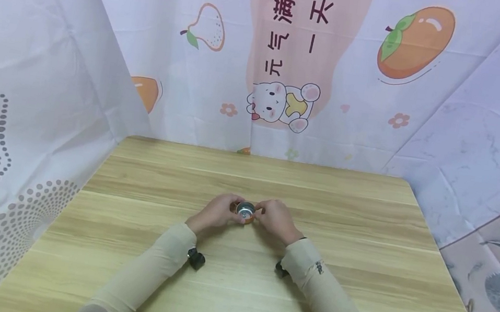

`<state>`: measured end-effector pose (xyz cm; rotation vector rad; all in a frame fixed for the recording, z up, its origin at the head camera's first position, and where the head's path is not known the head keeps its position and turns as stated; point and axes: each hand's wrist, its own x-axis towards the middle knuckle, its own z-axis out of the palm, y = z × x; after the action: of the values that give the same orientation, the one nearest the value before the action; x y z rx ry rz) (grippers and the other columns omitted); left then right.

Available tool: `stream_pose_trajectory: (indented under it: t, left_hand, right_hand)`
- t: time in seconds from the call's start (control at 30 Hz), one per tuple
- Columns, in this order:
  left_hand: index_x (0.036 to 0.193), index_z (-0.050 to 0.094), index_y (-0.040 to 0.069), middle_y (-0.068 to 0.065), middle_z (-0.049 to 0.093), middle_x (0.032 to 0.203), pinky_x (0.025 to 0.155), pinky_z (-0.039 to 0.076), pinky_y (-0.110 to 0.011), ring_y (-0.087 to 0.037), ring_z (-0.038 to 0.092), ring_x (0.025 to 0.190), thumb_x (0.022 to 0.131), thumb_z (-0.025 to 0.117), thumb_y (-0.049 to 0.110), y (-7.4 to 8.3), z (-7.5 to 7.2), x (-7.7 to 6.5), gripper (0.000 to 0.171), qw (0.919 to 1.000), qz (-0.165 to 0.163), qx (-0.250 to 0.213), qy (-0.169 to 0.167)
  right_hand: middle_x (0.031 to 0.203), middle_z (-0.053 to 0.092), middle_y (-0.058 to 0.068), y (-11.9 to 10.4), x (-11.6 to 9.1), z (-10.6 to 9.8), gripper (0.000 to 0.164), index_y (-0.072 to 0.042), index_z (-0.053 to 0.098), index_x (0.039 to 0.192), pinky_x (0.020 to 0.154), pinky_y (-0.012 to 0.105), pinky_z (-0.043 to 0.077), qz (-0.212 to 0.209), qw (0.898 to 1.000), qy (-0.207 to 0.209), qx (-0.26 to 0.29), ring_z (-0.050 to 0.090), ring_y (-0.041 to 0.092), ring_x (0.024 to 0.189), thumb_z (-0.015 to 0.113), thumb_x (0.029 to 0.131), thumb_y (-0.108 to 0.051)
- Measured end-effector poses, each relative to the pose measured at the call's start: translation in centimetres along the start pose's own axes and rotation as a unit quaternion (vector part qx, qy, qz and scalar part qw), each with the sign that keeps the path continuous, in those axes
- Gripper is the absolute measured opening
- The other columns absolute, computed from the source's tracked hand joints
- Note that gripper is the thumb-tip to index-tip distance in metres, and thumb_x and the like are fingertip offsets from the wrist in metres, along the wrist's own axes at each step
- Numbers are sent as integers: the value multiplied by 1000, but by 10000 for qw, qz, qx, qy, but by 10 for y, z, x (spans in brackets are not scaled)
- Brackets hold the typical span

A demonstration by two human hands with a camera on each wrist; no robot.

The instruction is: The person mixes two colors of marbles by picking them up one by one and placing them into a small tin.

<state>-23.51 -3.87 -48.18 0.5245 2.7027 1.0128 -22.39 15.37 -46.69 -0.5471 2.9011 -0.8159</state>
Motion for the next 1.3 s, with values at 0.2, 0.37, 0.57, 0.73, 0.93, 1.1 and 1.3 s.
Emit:
stream_pose_trajectory:
  t: [0.2,0.37,0.57,0.73,0.93,1.1,1.3]
  left_hand:
    - [125,64,10,-5,68,118,93,47,-38,-19,60,105,79,82,29,-1,-1,-2,52,10000,-50,19,-4]
    - [127,63,11,-5,67,118,91,47,-37,-18,60,102,79,82,28,-2,-1,-1,55,10000,-65,1,-70]
    - [127,63,10,-6,67,120,95,47,-40,-21,61,107,78,82,28,-2,-1,-1,56,9999,-101,-14,-65]
    - [126,63,13,-4,68,119,93,47,-38,-19,60,105,78,82,29,-2,-1,0,54,9999,-100,-36,-45]
    - [131,59,12,-6,65,122,95,47,-39,-21,60,107,80,81,28,-1,-4,0,58,9996,-150,-113,-200]
    - [132,58,10,-7,65,122,96,47,-40,-21,60,108,80,80,30,0,-5,0,60,9996,-113,-113,-240]
    - [130,59,9,-7,66,117,93,47,-38,-19,59,101,80,80,29,-1,-3,1,58,9997,-116,-62,-220]
  right_hand:
    - [74,66,3,1,-1,-3,21,-4,74,105,54,24,42,-102,9998,-110,123,51,9,59,70,89,-17]
    - [75,69,4,5,-5,-11,23,-2,73,107,58,27,47,-153,9996,-109,224,54,9,59,69,90,-18]
    - [85,73,8,10,-8,-14,24,-2,74,103,67,31,52,-343,9994,13,109,62,11,71,69,90,-22]
    - [84,72,6,13,-10,-17,23,-2,74,103,65,30,51,-293,9995,-55,129,59,9,67,66,92,-21]
    - [84,72,5,15,-14,-23,22,-3,74,104,64,29,49,-224,9996,-156,108,56,7,65,64,94,-20]
    - [81,73,4,19,-17,-25,23,-2,74,104,63,28,48,-241,9995,-226,20,54,6,62,62,95,-19]
    - [80,72,4,22,-22,-28,21,-2,75,101,57,24,43,-198,9992,-319,-150,51,6,60,63,94,-18]
